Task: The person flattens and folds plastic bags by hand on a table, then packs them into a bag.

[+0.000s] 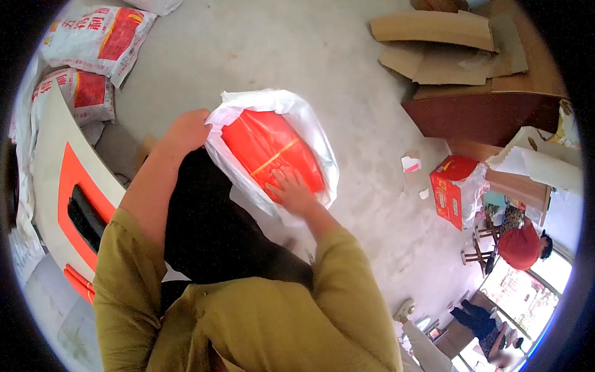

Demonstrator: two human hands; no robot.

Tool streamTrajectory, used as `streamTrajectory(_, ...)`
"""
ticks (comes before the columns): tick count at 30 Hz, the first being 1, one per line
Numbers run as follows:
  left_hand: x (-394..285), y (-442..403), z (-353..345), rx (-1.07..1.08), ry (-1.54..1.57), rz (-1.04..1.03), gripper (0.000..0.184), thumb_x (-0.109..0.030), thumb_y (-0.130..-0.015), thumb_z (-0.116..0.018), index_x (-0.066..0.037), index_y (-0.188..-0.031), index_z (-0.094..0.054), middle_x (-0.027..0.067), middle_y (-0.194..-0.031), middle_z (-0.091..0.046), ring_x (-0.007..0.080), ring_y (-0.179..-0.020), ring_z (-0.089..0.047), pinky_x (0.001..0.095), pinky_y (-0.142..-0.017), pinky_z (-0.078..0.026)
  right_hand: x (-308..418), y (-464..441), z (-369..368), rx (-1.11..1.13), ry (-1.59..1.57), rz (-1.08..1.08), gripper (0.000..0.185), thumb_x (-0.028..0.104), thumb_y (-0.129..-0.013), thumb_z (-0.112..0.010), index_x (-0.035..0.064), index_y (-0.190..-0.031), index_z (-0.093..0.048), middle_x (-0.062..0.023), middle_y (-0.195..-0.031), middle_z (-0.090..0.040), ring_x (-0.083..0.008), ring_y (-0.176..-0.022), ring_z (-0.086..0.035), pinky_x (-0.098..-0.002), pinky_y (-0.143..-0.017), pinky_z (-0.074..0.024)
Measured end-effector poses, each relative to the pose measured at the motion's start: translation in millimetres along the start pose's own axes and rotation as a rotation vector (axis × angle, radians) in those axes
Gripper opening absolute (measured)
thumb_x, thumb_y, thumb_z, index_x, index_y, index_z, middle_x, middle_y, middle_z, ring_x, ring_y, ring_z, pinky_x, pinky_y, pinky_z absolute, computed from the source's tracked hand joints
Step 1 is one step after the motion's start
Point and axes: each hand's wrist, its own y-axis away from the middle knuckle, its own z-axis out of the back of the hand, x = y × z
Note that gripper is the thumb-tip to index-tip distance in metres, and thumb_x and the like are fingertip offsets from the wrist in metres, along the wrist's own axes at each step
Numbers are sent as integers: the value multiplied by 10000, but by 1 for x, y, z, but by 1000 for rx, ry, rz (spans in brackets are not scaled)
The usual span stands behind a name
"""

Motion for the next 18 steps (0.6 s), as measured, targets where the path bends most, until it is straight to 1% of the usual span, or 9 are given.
streamTrajectory(2, -2, 2, 5, 35, 6, 18, 237, -221, -980, -642, -9, -1086, -638, 226, -1086, -705, 443, -1068, -659, 521, -903, -527, 0, 2, 11, 8, 32, 33, 641, 279, -937, -706, 256, -1550, -519, -125, -1691, -351, -368, -1574, -285, -571, -1261, -248)
streamTrajectory(5, -2, 3, 3, 68, -26, 57, 238, -217, -987, -632, -15, -1112, -637, 220, -1071, -712, 428, -1085, -666, 519, -917, -532, 12, -15, 94, 439, -163, -98, 514, 276, -1055, -529, 244, -1566, -480, -156, -1719, -275, -383, -1612, -181, -562, -1289, -187)
streamTrajectory(8, -19, 9, 11, 8, -92, 76, 255, -223, -990, -626, -42, -1170, -640, 202, -1106, -714, 405, -1108, -675, 512, -939, -540, 11, -24, 58, -165, -174, -23, 622, 328, -968, -671, 245, -1562, -506, -126, -1713, -307, -371, -1603, -200, -582, -1268, -229)
streamTrajectory(11, -62, 39, 41, -175, -89, 20, 290, -216, -989, -620, -103, -1255, -651, 150, -1220, -686, 379, -1133, -678, 500, -950, -551, 6, -64, 9, -161, 97, -39, 601, 374, -1017, -599, 251, -1591, -468, -117, -1731, -270, -364, -1609, -190, -584, -1274, -217)
streamTrajectory(12, -77, 46, 51, -222, -70, 7, 290, -209, -986, -624, -112, -1257, -657, 137, -1242, -676, 378, -1129, -678, 499, -942, -553, 9, -69, 6, -90, 85, -62, 571, 385, -1068, -503, 263, -1620, -424, -111, -1749, -232, -356, -1624, -147, -580, -1291, -166)
streamTrajectory(15, -109, 69, 62, -362, 23, -236, 265, -182, -946, -630, -124, -1199, -685, 99, -1193, -685, 348, -1102, -683, 493, -903, -565, 15, -73, 15, 9, 36, -105, 580, 274, -1068, -455, 206, -1638, -373, -127, -1763, -172, -401, -1624, -118, -582, -1300, -100)
streamTrajectory(16, -113, 76, 62, -394, 72, -342, 259, -182, -924, -637, -131, -1172, -698, 92, -1180, -688, 336, -1088, -687, 488, -889, -569, 13, -77, 25, 175, -23, -147, 578, 238, -1058, -447, 179, -1629, -384, -154, -1742, -221, -384, -1630, -99, -581, -1303, -83)
streamTrajectory(17, -127, 99, 73, -340, 121, -372, 245, -176, -883, -648, -149, -1117, -717, 101, -1134, -694, 322, -1085, -687, 467, -892, -573, 12, -81, 28, 211, -46, -147, 571, 232, -1054, -468, 166, -1617, -399, -161, -1727, -249, -385, -1617, -132, -576, -1299, -103)
streamTrajectory(18, -138, 119, 79, -314, 153, -406, 228, -177, -855, -660, -139, -1071, -725, 118, -1109, -696, 326, -1080, -682, 452, -894, -576, 12, -73, 26, 166, -37, -146, 564, 227, -1051, -488, 153, -1605, -415, -168, -1711, -276, -386, -1604, -165, -571, -1295, -124)
